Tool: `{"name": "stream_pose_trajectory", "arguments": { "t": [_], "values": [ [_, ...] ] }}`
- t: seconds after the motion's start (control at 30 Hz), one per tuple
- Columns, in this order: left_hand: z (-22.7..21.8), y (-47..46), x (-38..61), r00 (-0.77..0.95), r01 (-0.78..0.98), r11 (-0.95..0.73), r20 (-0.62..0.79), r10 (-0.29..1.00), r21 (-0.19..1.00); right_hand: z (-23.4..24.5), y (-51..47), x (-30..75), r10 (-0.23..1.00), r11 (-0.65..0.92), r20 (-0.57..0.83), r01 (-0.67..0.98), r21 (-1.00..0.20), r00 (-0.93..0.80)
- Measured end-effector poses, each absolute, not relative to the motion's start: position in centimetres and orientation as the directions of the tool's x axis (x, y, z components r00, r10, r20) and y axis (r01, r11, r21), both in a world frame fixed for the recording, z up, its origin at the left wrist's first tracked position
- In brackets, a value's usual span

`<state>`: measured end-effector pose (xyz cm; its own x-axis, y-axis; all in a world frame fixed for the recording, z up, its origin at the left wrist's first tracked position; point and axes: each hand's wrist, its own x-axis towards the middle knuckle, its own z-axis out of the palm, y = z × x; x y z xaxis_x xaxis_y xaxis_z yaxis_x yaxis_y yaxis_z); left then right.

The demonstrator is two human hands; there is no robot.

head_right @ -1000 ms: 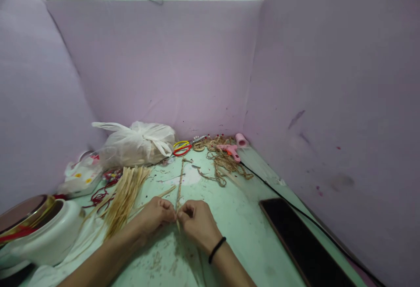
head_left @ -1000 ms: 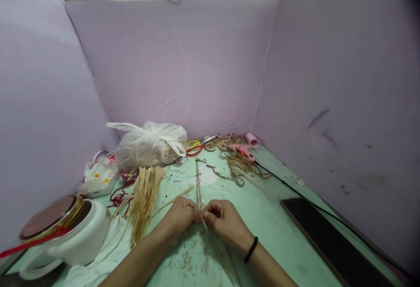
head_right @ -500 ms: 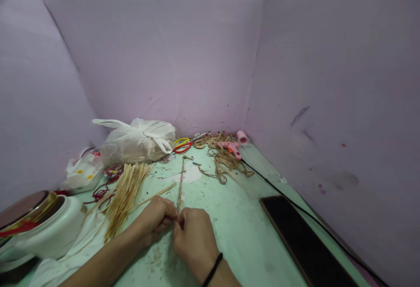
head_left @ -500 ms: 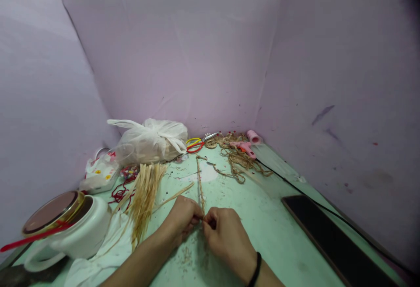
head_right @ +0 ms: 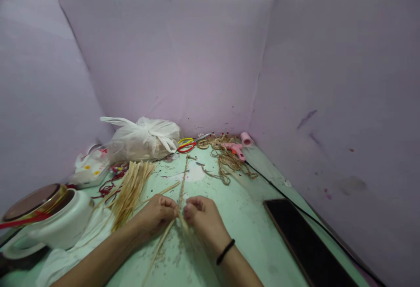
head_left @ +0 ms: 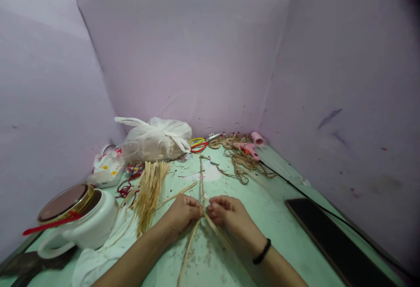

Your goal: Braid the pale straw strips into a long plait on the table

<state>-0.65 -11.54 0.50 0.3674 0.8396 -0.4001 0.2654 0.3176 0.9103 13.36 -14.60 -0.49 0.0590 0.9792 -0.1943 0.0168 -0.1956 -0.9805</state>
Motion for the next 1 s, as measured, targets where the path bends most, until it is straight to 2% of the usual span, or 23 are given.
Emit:
{"name": "stream_pose_trajectory", "arguments": {
  "t": [0.07,0.13,0.2,0.3,0.33,0.37,0.43,0.47,0.57,0.67,0.73,0.8,0.9,1.0],
  "values": [
    [0.0,-11.3,-0.7,0.392,0.237,0.286,-0.361,0.846,0.928,-1.0,-14.5,12.3,0.952,-0.300,-0.286,-0.158,-0.941,-0.106],
    [-0.5,-11.1,-0.8,0.417,0.221,0.253,-0.326,0.848,0.942,-1.0,-14.6,11.7,0.930,-0.355,-0.319,-0.219,-0.909,-0.185],
    [-0.6,-10.9,-0.9,0.421,0.232,0.242,-0.321,0.848,0.942,-0.7,-14.6,11.9,0.918,-0.393,-0.365,-0.222,-0.892,-0.157],
    [0.1,-10.8,-1.2,0.401,0.280,0.253,-0.352,0.845,0.926,-0.2,-14.0,13.8,0.924,-0.375,-0.383,-0.161,-0.913,0.021],
    [0.5,-10.8,-1.3,0.398,0.304,0.259,-0.369,0.840,0.917,-0.2,-13.8,14.6,0.934,-0.336,-0.342,-0.070,-0.939,0.105],
    [0.9,-10.8,-1.4,0.399,0.325,0.265,-0.386,0.832,0.908,-0.3,-13.7,15.3,0.945,-0.292,-0.270,0.100,-0.951,0.182],
    [1.4,-10.9,-1.4,0.390,0.359,0.279,-0.415,0.822,0.890,-0.4,-13.8,16.2,0.981,-0.166,-0.106,0.425,-0.890,0.162],
    [1.5,-11.0,-1.4,0.381,0.368,0.288,-0.426,0.821,0.884,-0.5,-14.0,16.3,0.991,-0.129,-0.085,0.530,-0.838,0.108],
    [1.4,-11.1,-1.2,0.376,0.365,0.296,-0.431,0.820,0.882,-0.3,-14.9,15.5,0.996,-0.076,-0.090,0.738,-0.670,0.021],
    [1.0,-11.0,-1.2,0.408,0.364,0.297,-0.438,0.801,0.883,0.0,-15.4,14.8,0.999,-0.045,-0.025,0.843,-0.536,0.037],
    [1.0,-11.0,-1.1,0.406,0.368,0.299,-0.441,0.800,0.880,0.1,-15.3,14.8,0.998,-0.053,-0.006,0.836,-0.545,0.060],
    [1.1,-11.0,-1.1,0.403,0.373,0.298,-0.442,0.801,0.879,0.1,-15.1,15.1,0.996,-0.068,-0.006,0.767,-0.637,0.084],
    [1.3,-11.1,-1.0,0.403,0.367,0.305,-0.446,0.799,0.879,-0.3,-14.8,14.9,0.999,-0.051,-0.043,0.565,-0.823,0.028],
    [1.1,-11.2,-1.0,0.395,0.351,0.314,-0.443,0.805,0.882,-1.0,-14.9,14.1,0.997,-0.061,-0.079,0.414,-0.908,-0.027]
  ]
}}
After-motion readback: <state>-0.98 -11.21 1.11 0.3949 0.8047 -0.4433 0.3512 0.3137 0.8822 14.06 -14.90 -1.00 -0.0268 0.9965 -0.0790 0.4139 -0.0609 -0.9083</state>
